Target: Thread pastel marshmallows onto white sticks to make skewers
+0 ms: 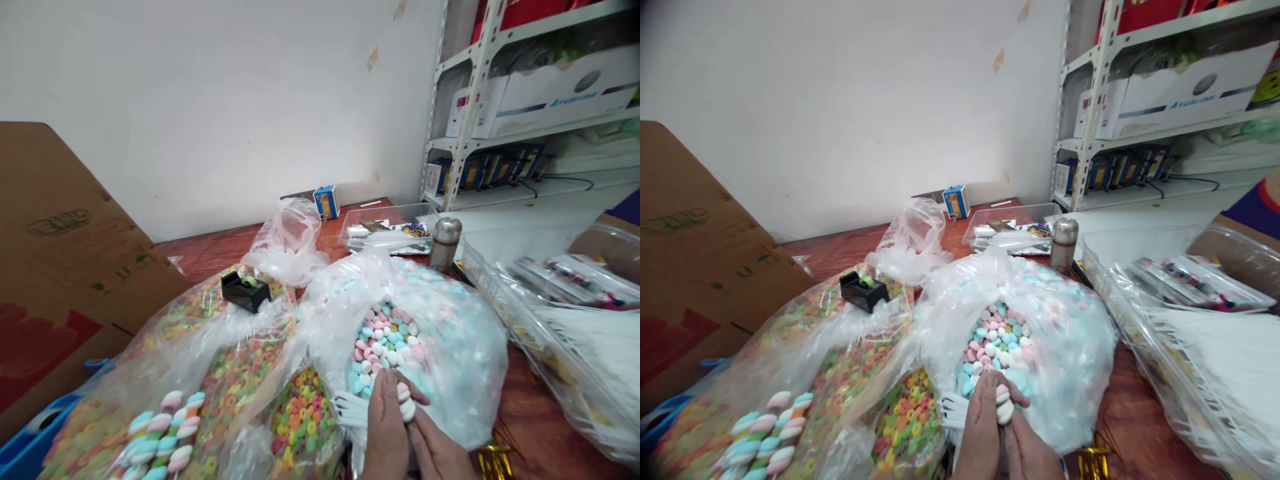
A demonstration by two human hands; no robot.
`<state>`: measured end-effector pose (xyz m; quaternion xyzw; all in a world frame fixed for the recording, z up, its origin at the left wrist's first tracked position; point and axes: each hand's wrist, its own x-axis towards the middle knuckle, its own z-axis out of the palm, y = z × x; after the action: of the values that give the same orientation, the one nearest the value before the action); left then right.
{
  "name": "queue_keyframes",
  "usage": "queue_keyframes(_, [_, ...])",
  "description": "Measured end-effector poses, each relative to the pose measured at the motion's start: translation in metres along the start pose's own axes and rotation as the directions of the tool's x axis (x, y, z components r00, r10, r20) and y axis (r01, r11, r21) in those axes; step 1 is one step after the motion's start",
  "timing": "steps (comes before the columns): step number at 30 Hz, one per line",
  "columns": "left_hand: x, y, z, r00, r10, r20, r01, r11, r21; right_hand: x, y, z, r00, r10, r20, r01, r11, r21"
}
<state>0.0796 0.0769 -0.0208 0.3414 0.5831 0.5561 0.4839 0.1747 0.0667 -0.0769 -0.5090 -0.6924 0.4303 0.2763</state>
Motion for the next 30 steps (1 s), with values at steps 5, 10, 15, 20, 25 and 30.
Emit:
queue_keyframes(5, [0.016,0.007,-0.016,0.998,-0.021,-0.052,0.019,0.999,-0.033,0.029,-0.033,-0.01,0.995,-0.09,0.043,0.088,0.995,0.056])
queue_keyframes(10, [0.06,0.013,-0.041,0.973,0.211,-0.09,-0.187,0.956,0.224,0.088,-0.045,-0.04,0.996,-0.068,-0.062,0.057,0.983,-0.173])
queue_keyframes(15, [0.095,0.006,-0.049,0.898,0.414,0.148,-0.383,0.572,0.726,0.135,-0.043,-0.029,0.996,-0.035,-0.081,0.012,0.966,-0.26])
queue_keyframes(20, [0.104,0.004,-0.047,0.903,0.401,0.157,-0.348,0.464,0.815,0.14,-0.042,-0.01,0.994,0.003,-0.106,-0.028,0.971,-0.237])
queue_keyframes(25, [0.084,0.017,-0.061,0.905,0.386,0.176,-0.391,0.6,0.698,0.129,-0.036,-0.03,0.999,0.052,-0.011,-0.053,0.999,-0.008])
queue_keyframes(30, [0.054,0.03,-0.068,0.894,0.314,0.32,-0.446,0.694,0.566,0.103,-0.039,-0.052,0.96,0.11,0.259,-0.189,0.934,0.302])
